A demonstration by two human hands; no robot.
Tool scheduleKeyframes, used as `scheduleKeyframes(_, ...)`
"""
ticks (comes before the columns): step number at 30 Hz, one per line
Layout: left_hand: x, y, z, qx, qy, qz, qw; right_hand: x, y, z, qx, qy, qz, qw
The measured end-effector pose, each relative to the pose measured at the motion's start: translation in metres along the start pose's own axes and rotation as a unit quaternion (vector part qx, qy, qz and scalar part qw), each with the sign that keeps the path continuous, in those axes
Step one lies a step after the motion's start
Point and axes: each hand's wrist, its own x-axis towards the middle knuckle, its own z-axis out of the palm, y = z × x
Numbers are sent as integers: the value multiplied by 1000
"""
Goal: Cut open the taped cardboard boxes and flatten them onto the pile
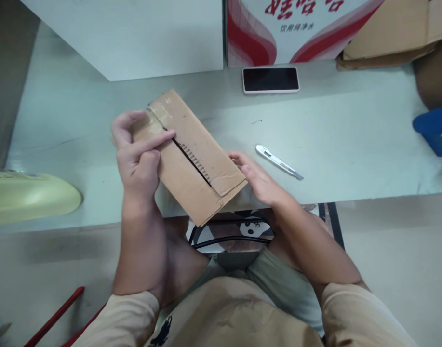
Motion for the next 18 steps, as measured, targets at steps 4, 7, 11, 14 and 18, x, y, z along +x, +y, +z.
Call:
scheduleKeyframes(4, -1, -5, -5, -11, -3, 15, 1000, -4, -1, -5, 36, -118, -35, 992)
scheduleKeyframes(7, -3, -13, -14, -27, -6, 30, 999, -5, 2, 0, -24, -158, -62, 985)
scheduleKeyframes(11, -7, -26, -31, -72, -4, 12, 997, -7, 7, 16, -76, -142, -67, 985)
scheduleKeyframes(14, -7, -28, -39, -112, 37, -26, 993, -8, 11, 28, -49, -87, -86, 991)
scheduleKeyframes(18, -1, -17, -40, -120, 136, -143, 973, -15, 5, 38, 33, 30, -209, 977)
